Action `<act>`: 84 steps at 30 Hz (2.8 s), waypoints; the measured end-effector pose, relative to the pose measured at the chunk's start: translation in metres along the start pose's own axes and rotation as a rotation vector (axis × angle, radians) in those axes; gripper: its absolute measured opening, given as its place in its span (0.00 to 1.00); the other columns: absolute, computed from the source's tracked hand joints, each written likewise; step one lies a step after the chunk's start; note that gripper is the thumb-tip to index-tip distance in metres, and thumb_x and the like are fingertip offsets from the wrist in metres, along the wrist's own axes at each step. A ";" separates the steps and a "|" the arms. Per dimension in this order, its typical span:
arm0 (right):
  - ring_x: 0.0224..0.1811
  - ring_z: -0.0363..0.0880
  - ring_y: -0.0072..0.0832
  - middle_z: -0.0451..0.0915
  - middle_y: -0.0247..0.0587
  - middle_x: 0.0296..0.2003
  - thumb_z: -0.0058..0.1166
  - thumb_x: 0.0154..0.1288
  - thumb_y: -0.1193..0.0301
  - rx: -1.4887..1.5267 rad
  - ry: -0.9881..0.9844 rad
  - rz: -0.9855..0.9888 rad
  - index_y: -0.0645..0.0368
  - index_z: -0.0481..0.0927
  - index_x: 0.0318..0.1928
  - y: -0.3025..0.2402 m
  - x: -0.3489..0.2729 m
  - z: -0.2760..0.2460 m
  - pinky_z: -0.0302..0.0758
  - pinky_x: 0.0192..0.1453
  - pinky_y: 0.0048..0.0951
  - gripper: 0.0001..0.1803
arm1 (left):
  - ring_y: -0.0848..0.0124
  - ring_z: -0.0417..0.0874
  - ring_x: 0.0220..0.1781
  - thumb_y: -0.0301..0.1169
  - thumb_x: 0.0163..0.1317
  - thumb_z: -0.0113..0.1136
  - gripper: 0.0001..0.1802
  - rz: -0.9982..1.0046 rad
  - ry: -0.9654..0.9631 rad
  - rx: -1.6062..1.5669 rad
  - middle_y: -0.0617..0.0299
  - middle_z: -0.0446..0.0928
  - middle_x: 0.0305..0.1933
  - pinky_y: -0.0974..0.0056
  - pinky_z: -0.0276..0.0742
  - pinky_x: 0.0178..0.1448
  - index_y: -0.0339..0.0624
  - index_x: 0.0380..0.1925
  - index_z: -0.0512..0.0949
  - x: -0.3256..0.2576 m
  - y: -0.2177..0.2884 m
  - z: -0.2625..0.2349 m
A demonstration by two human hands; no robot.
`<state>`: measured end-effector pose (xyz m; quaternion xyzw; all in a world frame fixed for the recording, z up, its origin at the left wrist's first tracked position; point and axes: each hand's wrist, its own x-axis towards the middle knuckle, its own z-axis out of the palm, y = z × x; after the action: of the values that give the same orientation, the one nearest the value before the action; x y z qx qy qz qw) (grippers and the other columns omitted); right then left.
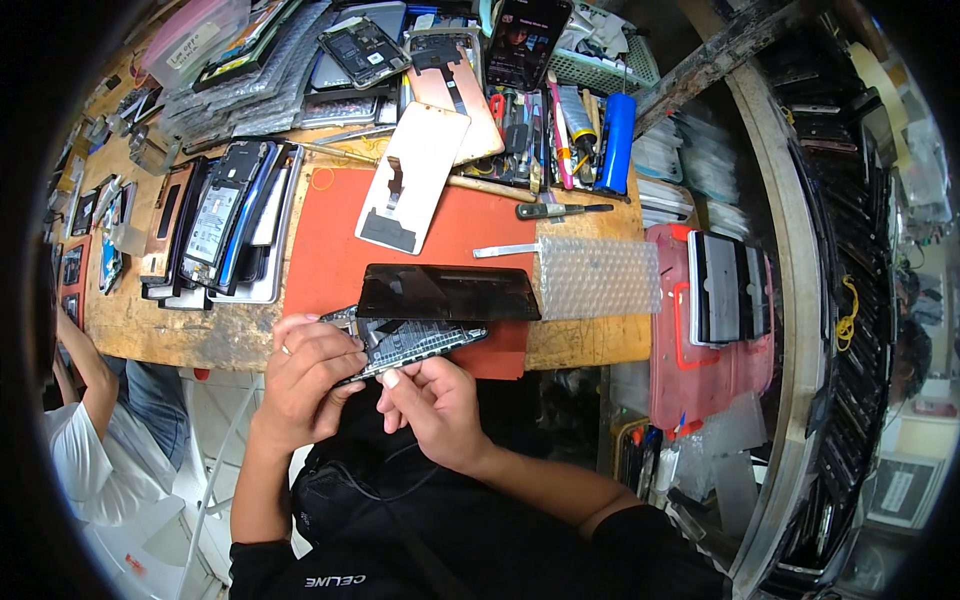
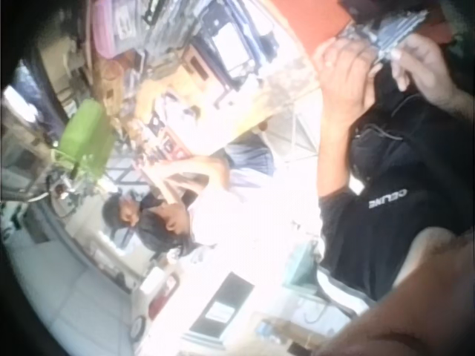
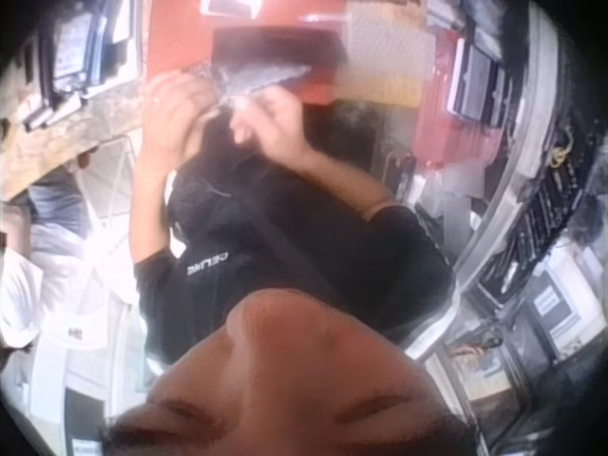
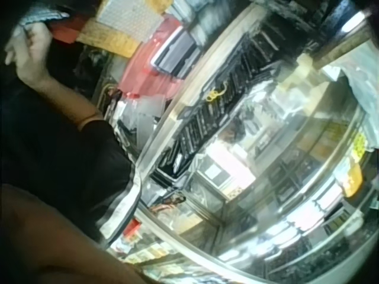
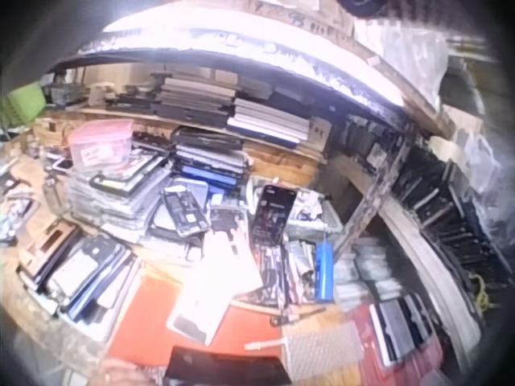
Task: The person works at a cluttered electronics repair bench, handling a disassembled smartphone. They separate the screen assembly from the chassis, peel off a protective film from the screen, and use a small metal tool to adjust connectors. The person then places the screen aside and retrieves a small plastic container, opening it to access small parts.
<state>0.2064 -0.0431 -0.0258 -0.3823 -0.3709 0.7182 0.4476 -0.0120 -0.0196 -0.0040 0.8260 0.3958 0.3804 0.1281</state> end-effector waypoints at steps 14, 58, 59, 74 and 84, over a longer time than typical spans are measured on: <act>0.29 0.84 0.20 0.88 0.44 0.35 0.57 0.85 0.72 -0.015 0.006 -0.014 0.68 0.80 0.45 0.000 0.000 0.002 0.82 0.34 0.23 0.09 | 0.59 0.86 0.54 0.28 0.57 0.78 0.16 0.002 0.006 -0.007 0.61 0.87 0.50 0.47 0.75 0.70 0.43 0.46 0.87 0.000 0.000 0.000; 0.28 0.85 0.21 0.88 0.43 0.35 0.57 0.86 0.71 -0.029 -0.027 -0.061 0.68 0.81 0.49 0.000 0.002 0.000 0.79 0.32 0.21 0.10 | 0.56 0.86 0.54 0.29 0.57 0.77 0.17 0.017 0.082 -0.045 0.60 0.88 0.50 0.48 0.77 0.65 0.43 0.46 0.86 -0.005 -0.005 0.008; 0.28 0.85 0.21 0.88 0.43 0.35 0.57 0.86 0.71 -0.027 -0.028 -0.067 0.68 0.82 0.48 0.000 0.002 0.000 0.79 0.32 0.21 0.10 | 0.56 0.86 0.54 0.29 0.57 0.77 0.17 0.016 0.083 -0.047 0.60 0.88 0.50 0.48 0.77 0.65 0.43 0.46 0.86 -0.005 -0.005 0.008; 0.27 0.84 0.20 0.87 0.42 0.34 0.57 0.86 0.72 0.004 0.004 -0.033 0.69 0.82 0.48 -0.002 0.001 0.004 0.80 0.32 0.21 0.10 | 0.56 0.86 0.54 0.28 0.55 0.77 0.16 0.012 0.084 -0.068 0.60 0.88 0.50 0.49 0.78 0.64 0.42 0.45 0.87 -0.003 -0.006 0.009; 0.27 0.84 0.22 0.87 0.44 0.33 0.57 0.86 0.72 -0.009 0.013 -0.016 0.69 0.81 0.48 -0.002 0.001 0.003 0.80 0.32 0.23 0.09 | 0.56 0.86 0.53 0.29 0.55 0.77 0.16 0.012 0.077 -0.059 0.60 0.88 0.49 0.49 0.78 0.64 0.42 0.45 0.87 -0.002 -0.005 0.008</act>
<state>0.2042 -0.0425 -0.0225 -0.3860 -0.3742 0.7106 0.4539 -0.0101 -0.0177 -0.0128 0.8089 0.3841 0.4242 0.1347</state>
